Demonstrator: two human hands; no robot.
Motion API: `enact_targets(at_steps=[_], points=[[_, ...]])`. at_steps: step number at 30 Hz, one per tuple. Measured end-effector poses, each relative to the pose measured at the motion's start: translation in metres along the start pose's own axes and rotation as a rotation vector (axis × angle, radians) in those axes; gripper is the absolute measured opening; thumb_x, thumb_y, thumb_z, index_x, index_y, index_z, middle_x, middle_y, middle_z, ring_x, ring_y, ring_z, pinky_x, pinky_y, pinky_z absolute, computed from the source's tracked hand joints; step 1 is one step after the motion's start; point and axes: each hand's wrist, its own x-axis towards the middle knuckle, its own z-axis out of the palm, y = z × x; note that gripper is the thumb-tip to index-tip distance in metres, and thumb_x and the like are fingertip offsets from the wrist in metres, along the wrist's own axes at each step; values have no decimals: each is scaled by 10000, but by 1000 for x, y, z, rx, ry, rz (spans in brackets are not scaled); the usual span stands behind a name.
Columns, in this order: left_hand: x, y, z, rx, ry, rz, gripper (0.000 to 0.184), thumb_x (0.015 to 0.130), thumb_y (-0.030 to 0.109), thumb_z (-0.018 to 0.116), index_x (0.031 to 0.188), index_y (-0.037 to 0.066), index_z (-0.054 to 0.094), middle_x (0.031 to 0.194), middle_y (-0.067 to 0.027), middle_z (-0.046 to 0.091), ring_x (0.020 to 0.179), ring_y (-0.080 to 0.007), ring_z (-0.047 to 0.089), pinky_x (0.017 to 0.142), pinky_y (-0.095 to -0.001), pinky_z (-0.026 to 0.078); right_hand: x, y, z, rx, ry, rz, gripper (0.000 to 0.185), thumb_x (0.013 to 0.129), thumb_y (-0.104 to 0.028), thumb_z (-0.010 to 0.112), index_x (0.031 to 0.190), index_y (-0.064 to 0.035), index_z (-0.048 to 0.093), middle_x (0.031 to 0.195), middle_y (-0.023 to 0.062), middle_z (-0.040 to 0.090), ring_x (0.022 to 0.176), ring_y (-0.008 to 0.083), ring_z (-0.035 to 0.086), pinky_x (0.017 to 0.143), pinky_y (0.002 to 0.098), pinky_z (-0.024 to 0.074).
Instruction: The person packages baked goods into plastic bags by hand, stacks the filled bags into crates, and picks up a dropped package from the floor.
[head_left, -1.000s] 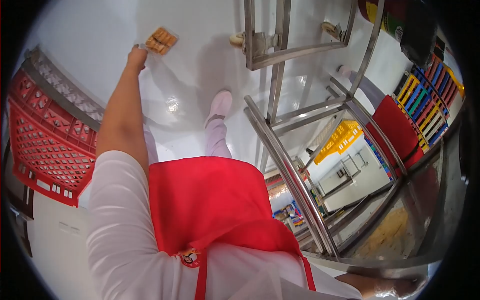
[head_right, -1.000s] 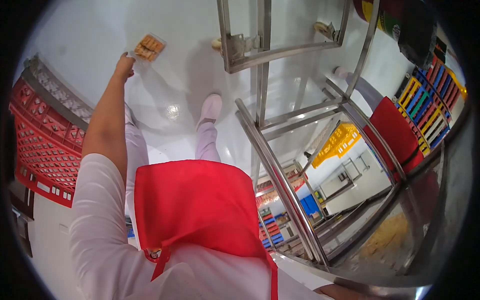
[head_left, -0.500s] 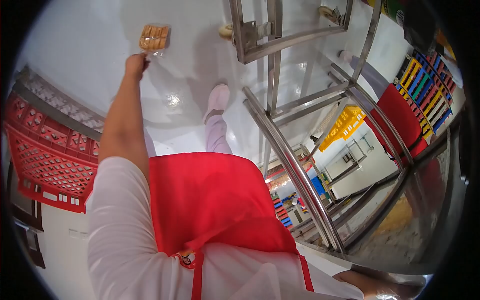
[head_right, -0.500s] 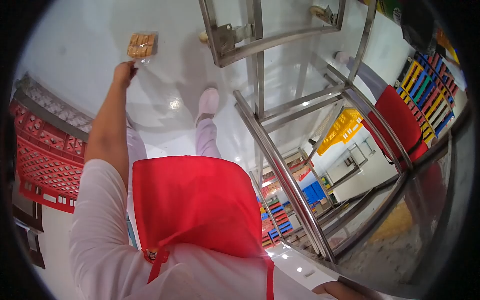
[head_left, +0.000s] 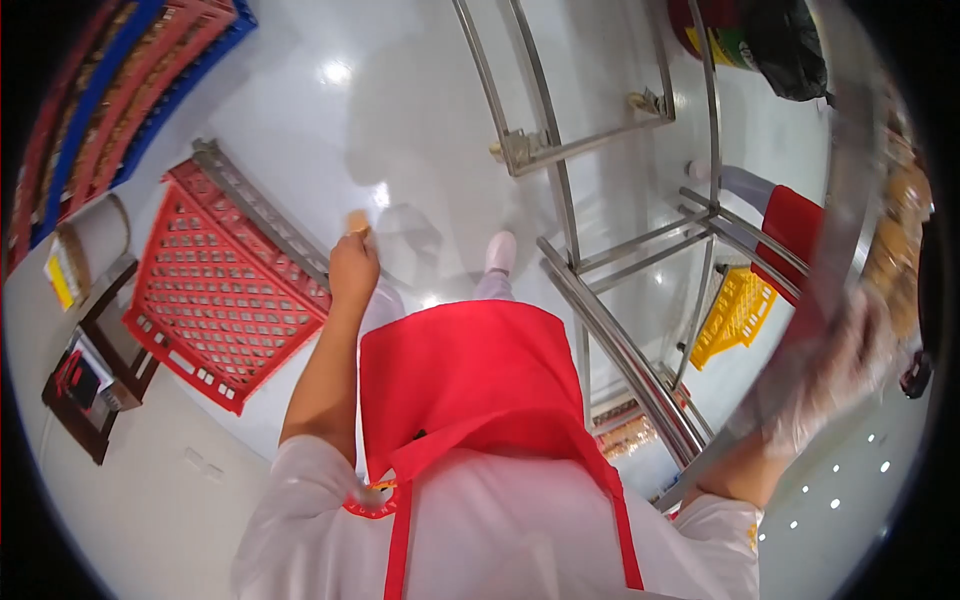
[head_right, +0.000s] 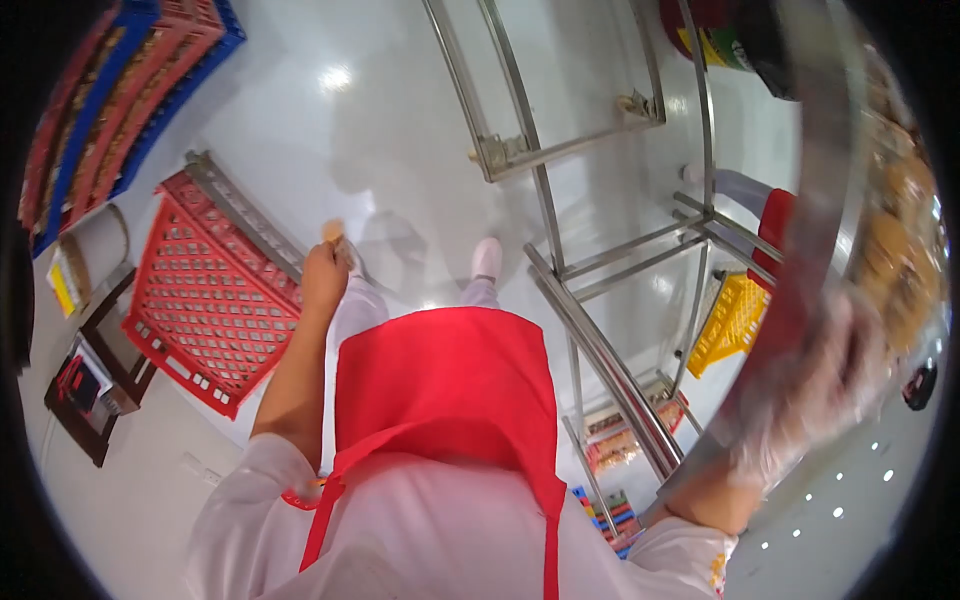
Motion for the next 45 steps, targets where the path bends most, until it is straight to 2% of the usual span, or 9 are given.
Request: enact_targets(at_steps=[9, 14, 17, 21, 27, 29, 33, 36, 45], points=[[-161, 123, -294, -1494, -348, 197, 63, 881, 14, 583, 940, -9, 583, 1333, -139, 476, 1169, -308, 597, 960, -455, 520, 13, -23, -25, -95, -261, -60, 250, 922, -241, 623, 877, 2, 663, 828, 222, 655, 772, 403, 615, 714, 440, 484], [-232, 147, -413, -1615, -417, 565, 14, 871, -8, 565, 865, 1, 556, 1382, -173, 450, 1196, -365, 583, 968, -504, 520, -51, -30, -19, 510, -158, 386, 288, 891, -269, 685, 902, 18, 683, 774, 104, 641, 742, 176, 575, 713, 350, 482], [-255, 146, -451, -1528, -412, 759, 33, 863, 5, 574, 845, -11, 552, 1374, -207, 439, 1201, -388, 575, 981, -500, 513, -113, -88, -37, 832, -251, 443, 167, 874, -142, 695, 1009, -45, 675, 790, -30, 586, 700, 79, 516, 651, 212, 429], [-284, 155, -480, -1528, -531, 806, 68, 873, 33, 584, 824, 1, 550, 1358, -220, 457, 1170, -358, 599, 968, -485, 519, -139, -189, -127, 1050, -286, 285, 613, 706, 29, 719, 1286, -55, 538, 1277, 128, 536, 988, 200, 593, 846, 336, 502], [-329, 206, -493, -1438, -852, 543, 185, 934, 145, 574, 1020, -19, 584, 1282, -165, 565, 1116, -288, 637, 917, -468, 547, -114, -242, -215, 545, 40, -676, 809, 644, -28, 852, 1355, -71, 467, 1345, 180, 490, 1228, 365, 548, 1018, 431, 462], [-347, 231, -495, -1349, -898, 571, 343, 968, 224, 565, 1195, -34, 560, 1267, -141, 579, 1011, -230, 649, 853, -405, 552, -109, -237, -226, 640, -36, -651, 809, 672, -71, 867, 1365, -59, 449, 1326, 167, 523, 1235, 341, 554, 1041, 437, 458], [-343, 261, -494, -1083, -592, 1063, 450, 880, 176, 635, 1276, -16, 541, 1229, -102, 546, 975, -175, 538, 816, -303, 454, -122, -241, -263, 1510, -162, 322, 707, 832, -295, 784, 1379, -23, 429, 1225, 156, 610, 1085, 294, 651, 930, 447, 544], [-355, 279, -478, -582, -83, 1408, 615, 759, 132, 733, 1327, 23, 524, 1280, -101, 488, 1037, -191, 505, 854, -314, 440, -117, -217, -286, 1904, -366, 355, 768, 853, -456, 725, 1398, -17, 411, 1228, 176, 603, 1027, 310, 674, 814, 459, 587], [-382, 336, -413, -768, -452, 1498, 757, 772, -36, 722, 1439, 17, 368, 1391, -108, 395, 1213, -228, 478, 1019, -362, 408, -124, -170, -348, 1979, -285, 467, 675, 1034, -568, 277, 1453, -50, 389, 1356, 198, 554, 1067, 400, 656, 719, 541, 591]])
